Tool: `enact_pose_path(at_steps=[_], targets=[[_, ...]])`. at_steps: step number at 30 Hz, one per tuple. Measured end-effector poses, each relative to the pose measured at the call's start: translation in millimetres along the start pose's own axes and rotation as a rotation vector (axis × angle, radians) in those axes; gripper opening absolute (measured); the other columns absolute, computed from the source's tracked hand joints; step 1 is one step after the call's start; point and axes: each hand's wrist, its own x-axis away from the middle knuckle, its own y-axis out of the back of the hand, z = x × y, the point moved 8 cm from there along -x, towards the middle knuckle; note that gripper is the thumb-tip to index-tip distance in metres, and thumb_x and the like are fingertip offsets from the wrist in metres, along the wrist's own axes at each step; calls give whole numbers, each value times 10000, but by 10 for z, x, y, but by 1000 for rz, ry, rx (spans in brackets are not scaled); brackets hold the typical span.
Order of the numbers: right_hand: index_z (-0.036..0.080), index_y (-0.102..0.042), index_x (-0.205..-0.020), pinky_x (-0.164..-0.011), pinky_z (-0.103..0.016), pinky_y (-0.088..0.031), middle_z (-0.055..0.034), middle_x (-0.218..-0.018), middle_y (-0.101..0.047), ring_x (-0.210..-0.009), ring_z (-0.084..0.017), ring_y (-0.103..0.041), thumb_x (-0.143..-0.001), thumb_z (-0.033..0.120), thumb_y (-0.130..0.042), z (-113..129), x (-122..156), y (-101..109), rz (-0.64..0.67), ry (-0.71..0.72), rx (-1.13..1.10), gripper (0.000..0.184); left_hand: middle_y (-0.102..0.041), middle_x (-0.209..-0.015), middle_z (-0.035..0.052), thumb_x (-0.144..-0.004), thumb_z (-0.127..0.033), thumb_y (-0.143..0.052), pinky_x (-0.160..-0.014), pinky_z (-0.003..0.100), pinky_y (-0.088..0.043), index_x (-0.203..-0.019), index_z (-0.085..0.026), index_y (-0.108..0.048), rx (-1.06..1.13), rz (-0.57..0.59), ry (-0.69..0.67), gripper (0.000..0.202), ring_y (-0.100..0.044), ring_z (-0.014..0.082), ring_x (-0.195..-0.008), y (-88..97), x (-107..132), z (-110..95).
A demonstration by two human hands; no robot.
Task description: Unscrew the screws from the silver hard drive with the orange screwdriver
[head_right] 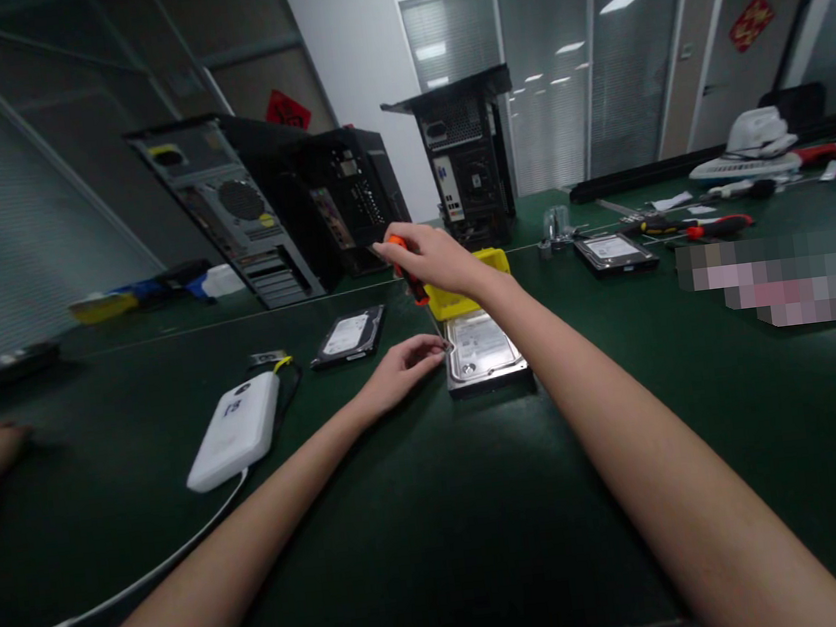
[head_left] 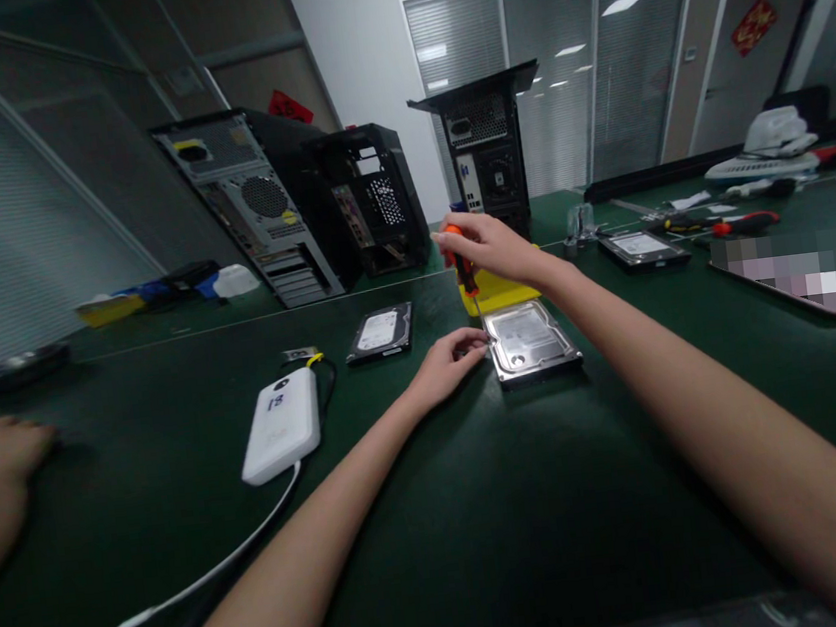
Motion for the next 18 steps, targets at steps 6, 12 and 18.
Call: enact_pose_path(at_steps=[6,12,18], targets=[[212,-493,-986,-553,-239,-463,12,-669,-588,-561,-118,-593,-901,455,-439,-78,15,-85,60,-64,-106,263,-659,-1002,85,-846,-325,-559,-823,333,-471,-1104,-136,-621,2,6,-5,325,-603,186,-887,-5,-9,2],[245,-453,-1172,-568,-244,-476,25,-664,-588,-557,-117,-590,-922,362,-422,-68,55,-60,37,-53,-59,278,-659,-1012,82,-844,-311,-560,-826,327,-467,-1091,-137,-622,23,14,-6,308,-601,181,-887,-22,-13,-5],[228,-485,-1027,-539,-235,-470,29,-634,-567,-534,-113,-579,-918,375,-432,-113,19,-86,40,-56,-82,191,-659,-983,77,-843,-305,-561,-799,314,-468,-1087,-136,-623,22,12,3,304,-597,174,-865,-18,-4,-25]])
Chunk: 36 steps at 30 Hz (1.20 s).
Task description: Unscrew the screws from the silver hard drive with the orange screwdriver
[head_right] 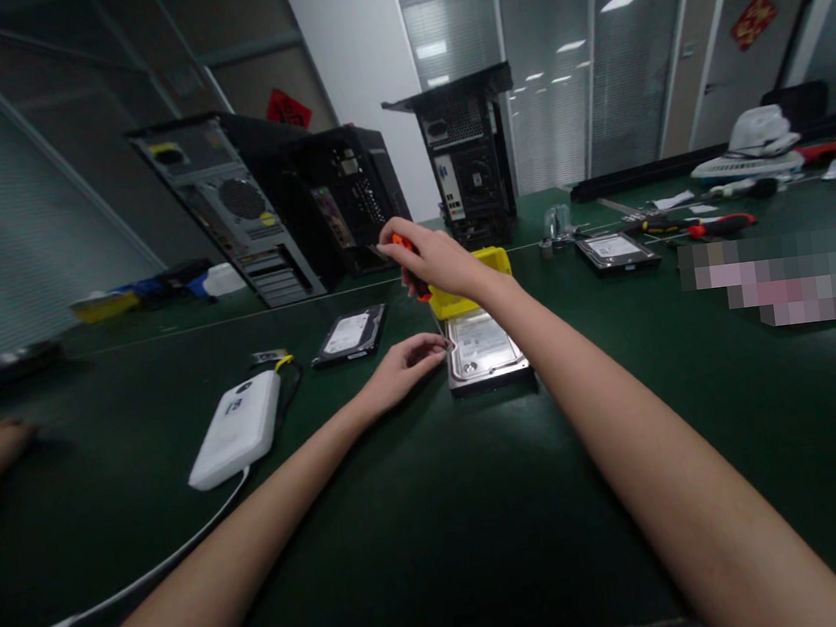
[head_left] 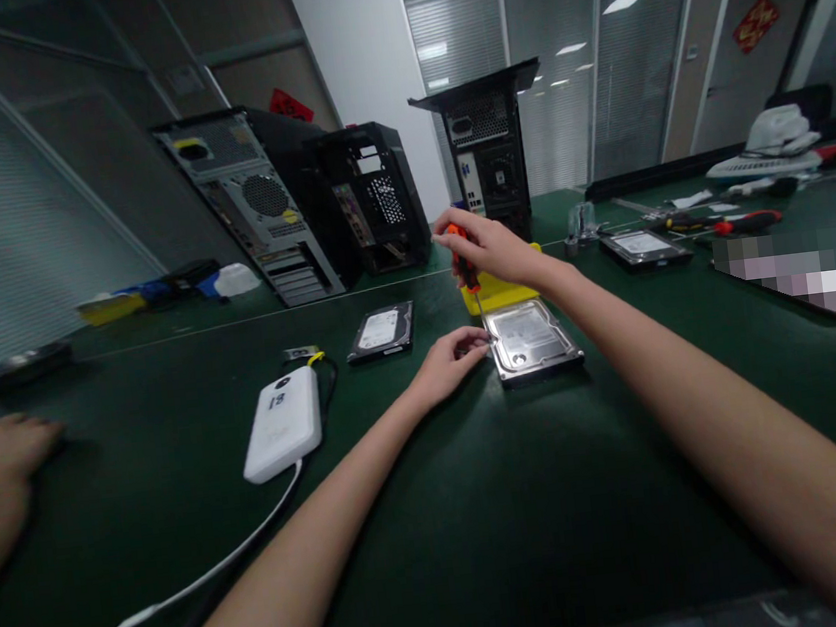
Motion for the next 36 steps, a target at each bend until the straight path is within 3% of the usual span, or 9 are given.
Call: enact_pose_path(at_steps=[13,36], targets=[[218,-457,-927,-523,-242,-463,14,-657,-561,-549,-119,-581,-874,489,-491,24,-12,-36,41,-25,-74,278,-659,-994,91,-846,-305,-558,-815,332,-472,-1099,-122,-622,-10,-2,1,319,-602,188,-879,4,8,-30],[207,-427,-887,-475,-219,-463,24,-619,-546,-506,-106,-571,-897,446,-471,23,-35,-38,33,32,-81,243,-660,-1003,91,-851,-321,-561,-824,335,-473,-1112,-124,-617,-17,2,-11,331,-605,190,-894,6,-5,-2]])
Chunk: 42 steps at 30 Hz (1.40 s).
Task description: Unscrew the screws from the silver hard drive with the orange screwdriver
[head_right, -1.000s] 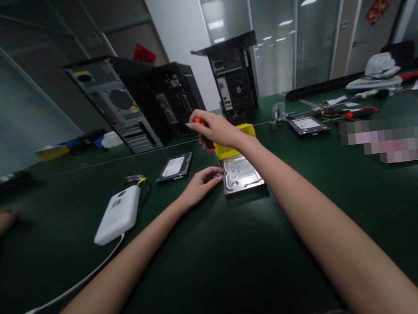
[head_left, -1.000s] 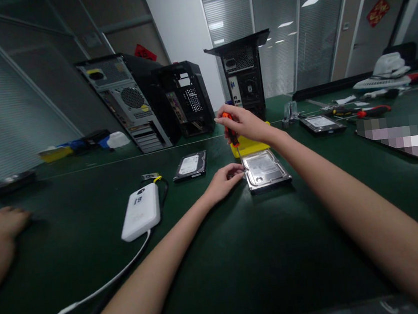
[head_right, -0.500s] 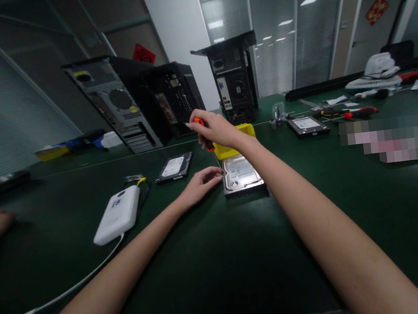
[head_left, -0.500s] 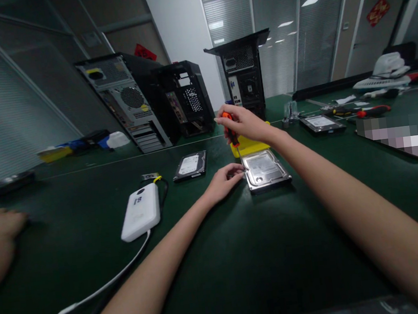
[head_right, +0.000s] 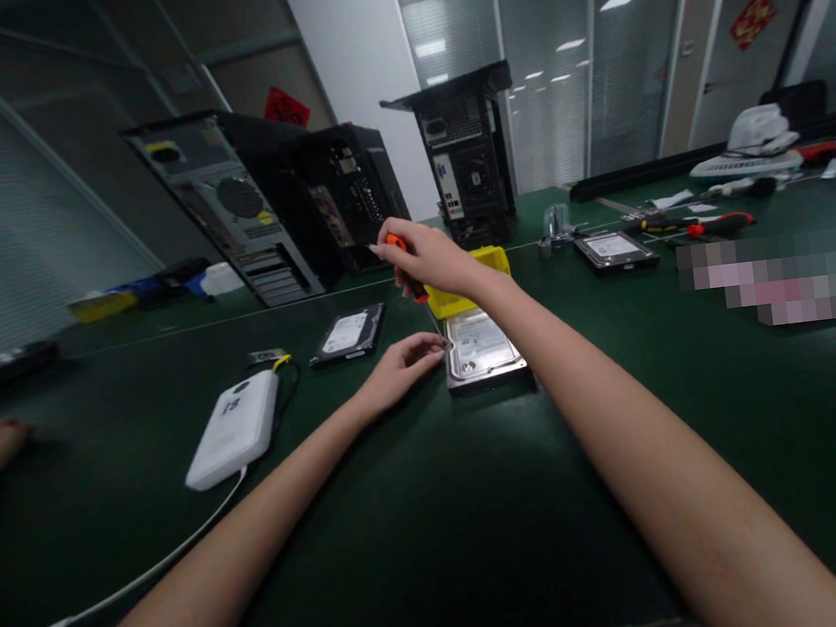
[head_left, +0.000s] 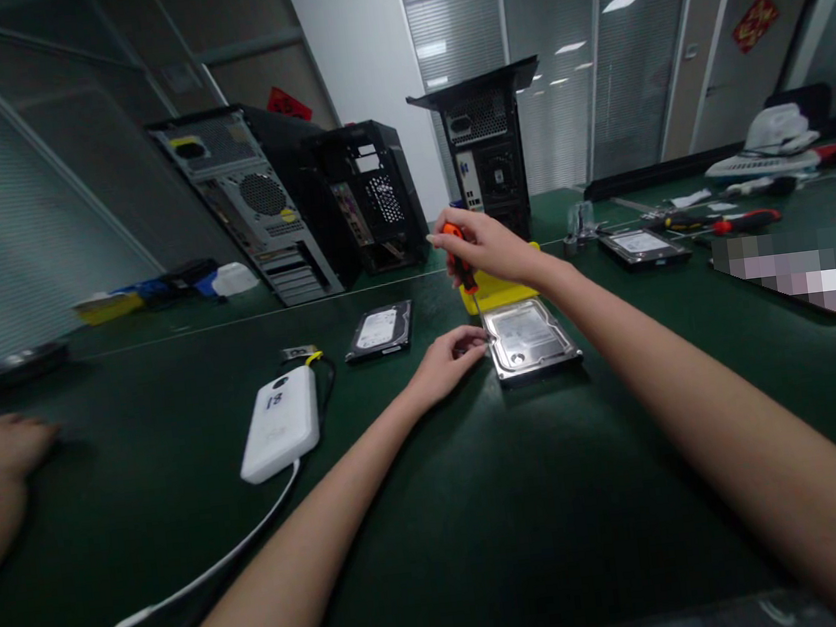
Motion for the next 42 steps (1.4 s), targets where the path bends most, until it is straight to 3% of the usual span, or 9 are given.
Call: enact_pose_path(at_steps=[42], targets=[[215,-409,-874,-460,-219,-449,27,-619,-541,-502,-105,-556,-895,449,-479,10,2,-33,-20,-25,23,245,-654,-1002,83,-848,-316,-551,-785,313,-469,-1088,-133,-623,-19,-5,-6,310,-593,179,-869,1,0,-11]])
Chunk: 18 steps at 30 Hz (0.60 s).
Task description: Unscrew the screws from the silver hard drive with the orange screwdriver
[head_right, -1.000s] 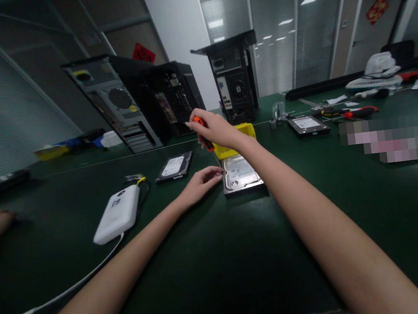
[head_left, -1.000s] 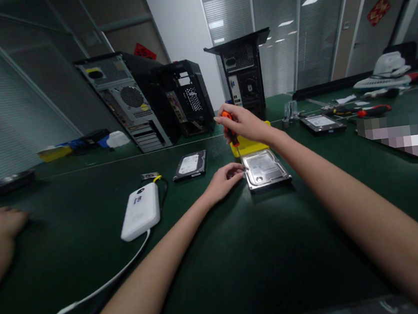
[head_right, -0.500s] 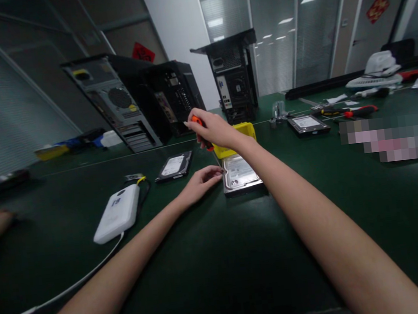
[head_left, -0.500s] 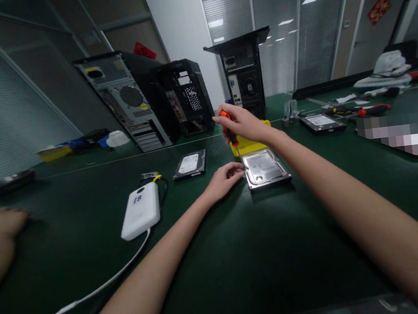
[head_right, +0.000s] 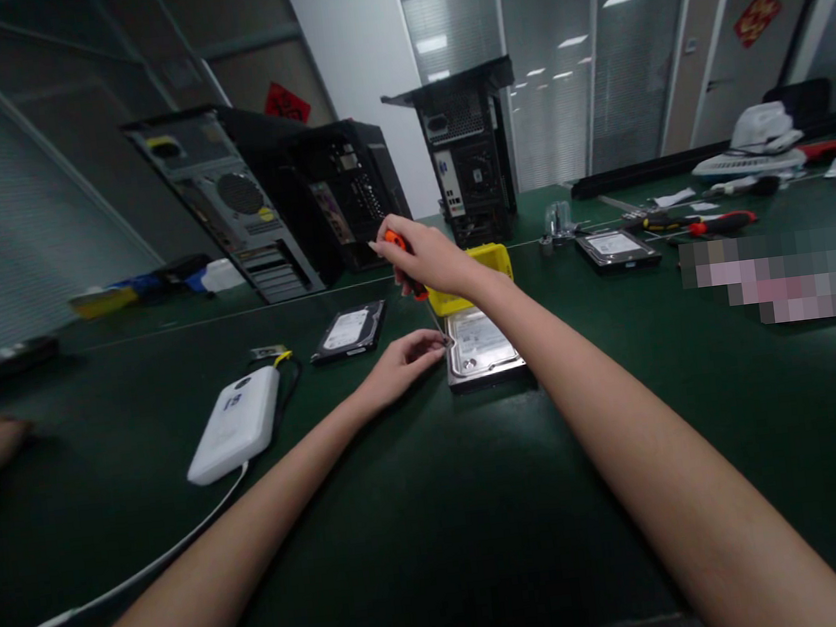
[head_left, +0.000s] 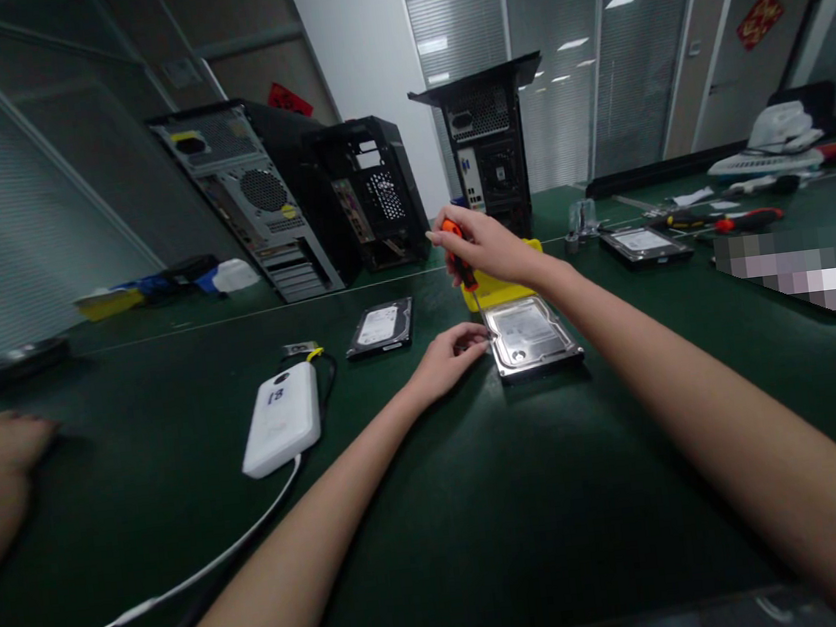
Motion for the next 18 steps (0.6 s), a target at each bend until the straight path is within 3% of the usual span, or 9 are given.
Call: enact_pose_path(at_steps=[18], targets=[[218,-410,-878,-453,-228,-452,22,-626,-548,-504,-111,-561,-899,458,-467,6,7,-4,-4,0,-16,247,-656,-994,85,-847,-329,-556,-785,315,-468,-1108,-130,-616,6,6,7,333,-597,183,-865,-1,-6,31]])
